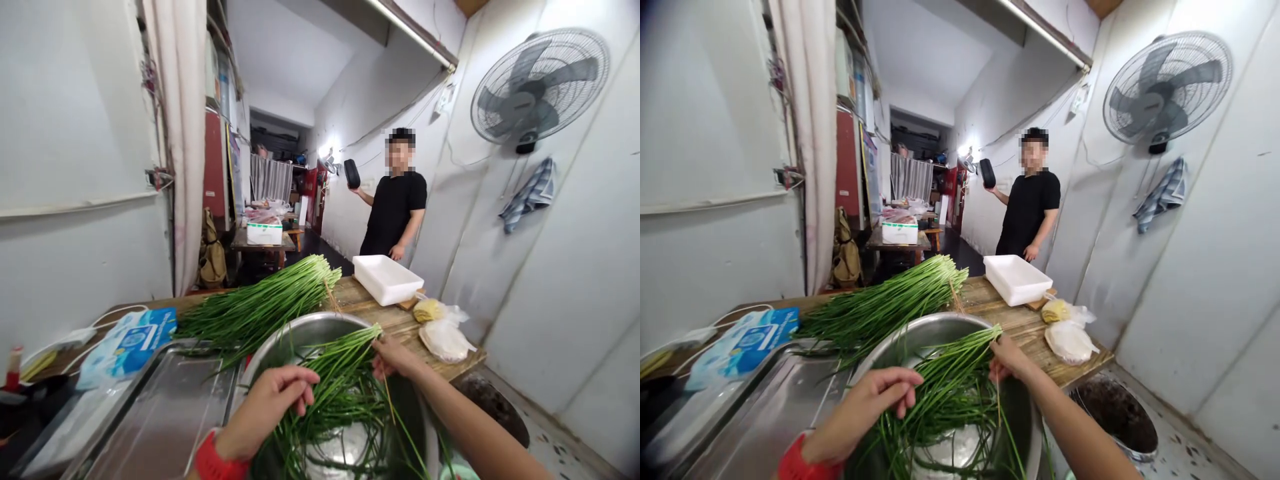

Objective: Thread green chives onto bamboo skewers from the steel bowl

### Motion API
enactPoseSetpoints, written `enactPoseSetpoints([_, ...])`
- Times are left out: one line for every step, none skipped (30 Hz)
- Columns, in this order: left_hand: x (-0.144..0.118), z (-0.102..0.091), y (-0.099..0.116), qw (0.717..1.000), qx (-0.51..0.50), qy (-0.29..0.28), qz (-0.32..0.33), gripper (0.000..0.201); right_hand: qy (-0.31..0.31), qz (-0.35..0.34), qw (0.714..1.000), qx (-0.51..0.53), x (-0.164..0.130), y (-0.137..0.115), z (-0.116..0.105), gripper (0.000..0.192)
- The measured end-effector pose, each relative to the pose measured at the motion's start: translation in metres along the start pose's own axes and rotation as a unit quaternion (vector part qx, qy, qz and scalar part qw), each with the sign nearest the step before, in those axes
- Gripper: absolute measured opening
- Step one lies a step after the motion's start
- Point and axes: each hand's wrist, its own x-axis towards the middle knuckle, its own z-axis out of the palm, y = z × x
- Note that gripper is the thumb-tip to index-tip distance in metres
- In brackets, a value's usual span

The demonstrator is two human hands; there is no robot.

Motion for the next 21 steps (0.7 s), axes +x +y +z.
enactPoseSetpoints([0.007, 0.004, -0.004, 0.996, -0.086, 0.014, -0.018, 0.012, -0.002, -0.021, 1.0, -0.021, -0.004, -0.007, -0.004, 0.032])
enactPoseSetpoints([0.017, 0.008, -0.004, 0.98, -0.193, 0.034, -0.028, 0.014, -0.011, -0.046, 0.998, -0.038, -0.01, -0.017, -0.005, 0.031])
enactPoseSetpoints([0.026, 0.012, -0.001, 0.951, -0.3, 0.069, -0.023, 0.013, -0.026, -0.07, 0.996, -0.048, -0.017, -0.027, -0.004, 0.028])
enactPoseSetpoints([0.036, 0.016, 0.004, 0.922, -0.374, 0.1, -0.007, 0.011, -0.046, -0.098, 0.992, -0.058, -0.027, -0.039, 0.0, 0.023])
enactPoseSetpoints([0.043, 0.02, 0.011, 0.9, -0.417, 0.124, 0.011, 0.01, -0.077, -0.126, 0.987, -0.066, -0.039, -0.05, 0.006, 0.018])
enactPoseSetpoints([0.05, 0.024, 0.017, 0.886, -0.44, 0.144, 0.024, 0.01, -0.12, -0.159, 0.977, -0.073, -0.052, -0.06, 0.014, 0.016])
enactPoseSetpoints([0.053, 0.027, 0.023, 0.878, -0.453, 0.154, 0.036, 0.01, -0.168, -0.209, 0.959, -0.088, -0.067, -0.068, 0.022, 0.018])
enactPoseSetpoints([0.055, 0.03, 0.027, 0.874, -0.455, 0.161, 0.051, 0.01, -0.198, -0.243, 0.945, -0.092, -0.083, -0.074, 0.031, 0.019])
enactPoseSetpoints([0.054, 0.033, 0.03, 0.873, -0.454, 0.165, 0.063, 0.01, -0.215, -0.259, 0.938, -0.082, -0.097, -0.077, 0.038, 0.021])
enactPoseSetpoints([0.051, 0.035, 0.032, 0.873, -0.45, 0.168, 0.078, 0.009, -0.226, -0.262, 0.936, -0.064, -0.11, -0.078, 0.045, 0.021])
enactPoseSetpoints([0.047, 0.036, 0.032, 0.876, -0.441, 0.173, 0.096, 0.009, -0.235, -0.25, 0.939, -0.034, -0.12, -0.077, 0.051, 0.02])
enactPoseSetpoints([0.042, 0.037, 0.031, 0.88, -0.425, 0.179, 0.116, 0.01, -0.246, -0.234, 0.941, -0.001, -0.128, -0.075, 0.055, 0.02])
enactPoseSetpoints([0.038, 0.037, 0.03, 0.885, -0.402, 0.189, 0.139, 0.01, -0.256, -0.217, 0.942, 0.029, -0.133, -0.071, 0.059, 0.019])
enactPoseSetpoints([0.034, 0.037, 0.029, 0.891, -0.372, 0.203, 0.163, 0.01, -0.265, -0.204, 0.941, 0.053, -0.136, -0.067, 0.061, 0.018])
enactPoseSetpoints([0.031, 0.038, 0.029, 0.896, -0.338, 0.219, 0.187, 0.01, -0.271, -0.192, 0.941, 0.068, -0.138, -0.063, 0.063, 0.018])
enactPoseSetpoints([0.029, 0.038, 0.029, 0.9, -0.305, 0.233, 0.207, 0.01, -0.274, -0.183, 0.941, 0.078, -0.138, -0.06, 0.064, 0.019])
enactPoseSetpoints([0.028, 0.04, 0.03, 0.902, -0.28, 0.242, 0.222, 0.009, -0.278, -0.174, 0.94, 0.09, -0.138, -0.057, 0.064, 0.02])
enactPoseSetpoints([0.027, 0.041, 0.032, 0.903, -0.26, 0.247, 0.235, 0.009, -0.285, -0.165, 0.938, 0.108, -0.138, -0.055, 0.064, 0.021])
enactPoseSetpoints([0.027, 0.044, 0.034, 0.904, -0.243, 0.251, 0.247, 0.009, -0.291, -0.154, 0.935, 0.133, -0.139, -0.054, 0.064, 0.022])
enactPoseSetpoints([0.027, 0.047, 0.036, 0.904, -0.226, 0.254, 0.259, 0.009, -0.291, -0.148, 0.932, 0.159, -0.14, -0.054, 0.064, 0.022])
enactPoseSetpoints([0.028, 0.05, 0.037, 0.904, -0.207, 0.258, 0.27, 0.01, -0.278, -0.151, 0.932, 0.176, -0.141, -0.054, 0.063, 0.022])
